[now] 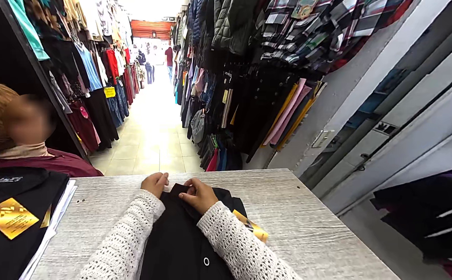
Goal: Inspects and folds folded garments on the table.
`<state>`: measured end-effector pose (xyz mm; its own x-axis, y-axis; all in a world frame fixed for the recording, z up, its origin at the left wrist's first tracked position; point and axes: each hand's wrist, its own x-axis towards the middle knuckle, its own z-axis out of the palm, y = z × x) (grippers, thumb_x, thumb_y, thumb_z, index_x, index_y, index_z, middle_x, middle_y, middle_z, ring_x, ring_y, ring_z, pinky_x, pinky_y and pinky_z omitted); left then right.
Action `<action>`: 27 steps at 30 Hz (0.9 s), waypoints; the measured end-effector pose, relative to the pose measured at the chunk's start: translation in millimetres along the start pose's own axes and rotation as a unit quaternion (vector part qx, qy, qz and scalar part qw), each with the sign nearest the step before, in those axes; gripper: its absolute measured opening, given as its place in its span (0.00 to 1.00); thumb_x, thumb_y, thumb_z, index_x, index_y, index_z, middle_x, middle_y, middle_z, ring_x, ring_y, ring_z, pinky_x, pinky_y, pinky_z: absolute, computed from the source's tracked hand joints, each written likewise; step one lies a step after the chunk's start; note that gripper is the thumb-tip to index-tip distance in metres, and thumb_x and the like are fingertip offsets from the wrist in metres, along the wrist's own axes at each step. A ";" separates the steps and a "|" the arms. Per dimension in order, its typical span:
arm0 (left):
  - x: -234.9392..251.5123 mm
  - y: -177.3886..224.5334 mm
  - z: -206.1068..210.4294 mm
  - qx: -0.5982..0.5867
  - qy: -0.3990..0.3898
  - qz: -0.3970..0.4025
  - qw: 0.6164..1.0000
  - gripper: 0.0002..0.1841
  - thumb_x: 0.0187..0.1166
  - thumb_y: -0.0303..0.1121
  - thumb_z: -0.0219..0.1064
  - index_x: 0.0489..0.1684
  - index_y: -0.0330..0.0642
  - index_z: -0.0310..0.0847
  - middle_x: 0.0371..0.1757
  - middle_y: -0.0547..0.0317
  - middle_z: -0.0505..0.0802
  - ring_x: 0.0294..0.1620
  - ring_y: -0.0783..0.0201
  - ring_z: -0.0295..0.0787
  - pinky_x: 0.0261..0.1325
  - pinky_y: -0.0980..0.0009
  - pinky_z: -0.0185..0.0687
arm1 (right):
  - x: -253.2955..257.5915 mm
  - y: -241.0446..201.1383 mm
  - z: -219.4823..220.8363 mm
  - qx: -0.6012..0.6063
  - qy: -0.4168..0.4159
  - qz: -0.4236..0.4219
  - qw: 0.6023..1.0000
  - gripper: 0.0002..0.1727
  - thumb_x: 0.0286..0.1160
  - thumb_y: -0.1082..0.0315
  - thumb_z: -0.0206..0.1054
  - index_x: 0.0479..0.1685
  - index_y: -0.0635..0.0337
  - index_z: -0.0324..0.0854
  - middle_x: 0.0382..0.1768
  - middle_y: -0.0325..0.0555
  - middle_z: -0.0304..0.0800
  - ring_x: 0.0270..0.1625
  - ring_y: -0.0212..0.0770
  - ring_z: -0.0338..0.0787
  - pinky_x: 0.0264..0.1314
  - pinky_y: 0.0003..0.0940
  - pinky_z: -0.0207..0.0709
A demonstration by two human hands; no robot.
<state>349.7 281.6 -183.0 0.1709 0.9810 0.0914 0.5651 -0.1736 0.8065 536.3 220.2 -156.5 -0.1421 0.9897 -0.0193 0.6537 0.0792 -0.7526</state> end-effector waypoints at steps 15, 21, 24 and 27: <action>-29.2 -23.0 -22.6 0.057 -0.042 -0.044 0.997 0.18 0.80 0.38 0.73 0.53 0.28 0.88 0.62 0.34 0.88 0.66 0.43 0.84 0.73 0.46 0.73 | -68.8 92.2 -97.0 -0.068 0.127 0.072 0.987 0.16 0.85 0.63 0.66 0.52 0.70 0.89 0.53 0.64 0.91 0.60 0.59 0.89 0.69 0.58 0.75; -41.1 -13.3 -4.9 -0.099 0.059 0.016 0.993 0.09 0.76 0.24 0.73 0.50 0.29 0.86 0.48 0.43 0.93 0.47 0.56 0.91 0.58 0.55 0.86 | -66.9 86.5 -81.8 -0.024 0.104 0.022 0.994 0.08 0.75 0.73 0.73 0.45 0.70 0.90 0.54 0.62 0.90 0.61 0.56 0.88 0.70 0.54 0.76; -59.2 19.9 -7.8 -0.177 0.058 -0.048 0.981 0.08 0.88 0.26 0.58 0.56 0.30 0.75 0.37 0.52 0.90 0.34 0.71 0.86 0.46 0.68 0.83 | -69.6 89.9 -80.9 0.034 0.126 -0.004 0.991 0.08 0.79 0.73 0.68 0.48 0.70 0.87 0.47 0.57 0.92 0.52 0.48 0.90 0.62 0.49 0.81; -60.3 31.1 -8.2 -0.226 0.007 -0.165 0.960 0.18 0.94 0.37 0.50 0.64 0.29 0.74 0.43 0.47 0.89 0.40 0.67 0.85 0.52 0.65 0.82 | -70.3 86.6 -80.6 0.148 0.146 0.017 0.978 0.07 0.83 0.72 0.65 0.50 0.67 0.82 0.36 0.47 0.90 0.39 0.35 0.87 0.49 0.38 0.80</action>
<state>350.4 217.8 -158.6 0.0291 0.9779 -0.2072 0.1784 0.1989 0.9636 662.8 167.1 -167.3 0.1233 0.9863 0.1092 0.4048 0.0505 -0.9130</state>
